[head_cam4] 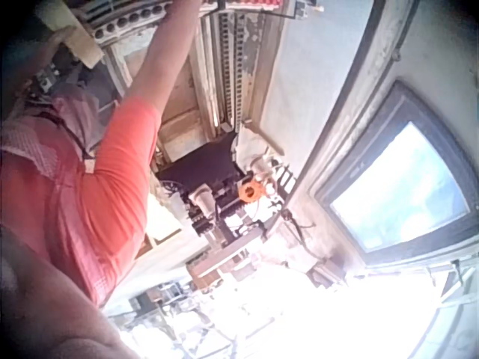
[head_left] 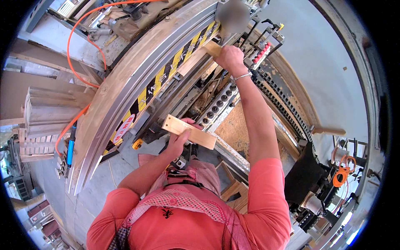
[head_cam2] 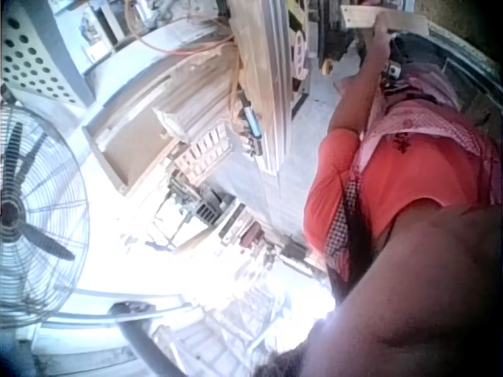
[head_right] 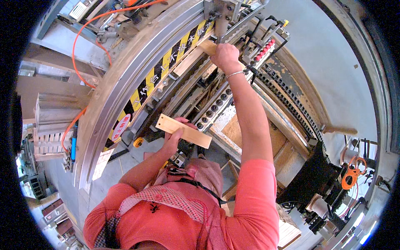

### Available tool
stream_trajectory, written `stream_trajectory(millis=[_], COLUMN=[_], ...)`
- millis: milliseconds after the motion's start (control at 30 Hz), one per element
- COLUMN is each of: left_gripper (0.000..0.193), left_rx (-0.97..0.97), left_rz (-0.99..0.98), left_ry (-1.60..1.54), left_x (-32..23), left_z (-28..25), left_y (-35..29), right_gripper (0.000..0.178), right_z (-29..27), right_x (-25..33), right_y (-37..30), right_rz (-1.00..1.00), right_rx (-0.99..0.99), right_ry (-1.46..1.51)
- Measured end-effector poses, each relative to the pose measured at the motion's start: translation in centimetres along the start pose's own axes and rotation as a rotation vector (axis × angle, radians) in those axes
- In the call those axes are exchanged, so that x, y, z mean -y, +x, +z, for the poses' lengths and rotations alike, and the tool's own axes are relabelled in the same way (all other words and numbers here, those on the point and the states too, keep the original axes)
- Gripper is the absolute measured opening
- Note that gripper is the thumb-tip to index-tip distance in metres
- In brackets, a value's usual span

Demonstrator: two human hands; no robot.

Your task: The person repeatedly feeds small wooden blocks into a machine to process them, then stacks the finished pieces. The person also briefly gathers thin wooden sticks from a bucket and places them on a workbench.

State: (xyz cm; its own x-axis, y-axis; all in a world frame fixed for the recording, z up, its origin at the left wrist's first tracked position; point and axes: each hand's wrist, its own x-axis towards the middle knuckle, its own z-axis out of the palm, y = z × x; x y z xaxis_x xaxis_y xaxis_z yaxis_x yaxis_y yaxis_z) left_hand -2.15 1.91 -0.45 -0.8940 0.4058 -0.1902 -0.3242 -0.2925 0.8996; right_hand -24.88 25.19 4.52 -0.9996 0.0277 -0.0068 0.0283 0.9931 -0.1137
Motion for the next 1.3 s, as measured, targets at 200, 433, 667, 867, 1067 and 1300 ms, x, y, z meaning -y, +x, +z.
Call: stream_trajectory(millis=[200,433,667,867,1067,1300], left_gripper=[0.036,0.038,0.033,0.03,0.025,0.038], left_rx=[0.004,0.01,-0.01,0.042,0.089,0.304], left_rz=[-0.037,-0.051,-0.028,-0.036,-0.035,-0.359], left_ry=[-0.003,0.043,-0.024,-0.002,0.054,0.412], left_x=[-0.8,-0.6,-0.2,-0.4,-1.1,-6.1], left_z=[0.2,-0.3,-0.4,-0.5,-0.1,-3.1], left_y=[0.0,-0.1,-0.2,0.0,-0.3,-0.9], right_gripper=[0.045,0.038,0.032,0.045,0.045,0.045], right_z=[0.6,0.4,0.6,0.0,0.2,0.3], right_x=[-0.3,-0.2,-0.2,-0.1,-0.1,0.2], right_y=[0.2,0.0,0.0,0.0,0.0,0.1], right_rz=[-0.038,-0.041,-0.071,-0.065,-0.069,-0.037], right_rx=[-0.008,-0.015,-0.055,0.02,-0.016,-0.003], right_ry=[0.011,0.016,-0.032,-0.014,-0.05,-0.042])
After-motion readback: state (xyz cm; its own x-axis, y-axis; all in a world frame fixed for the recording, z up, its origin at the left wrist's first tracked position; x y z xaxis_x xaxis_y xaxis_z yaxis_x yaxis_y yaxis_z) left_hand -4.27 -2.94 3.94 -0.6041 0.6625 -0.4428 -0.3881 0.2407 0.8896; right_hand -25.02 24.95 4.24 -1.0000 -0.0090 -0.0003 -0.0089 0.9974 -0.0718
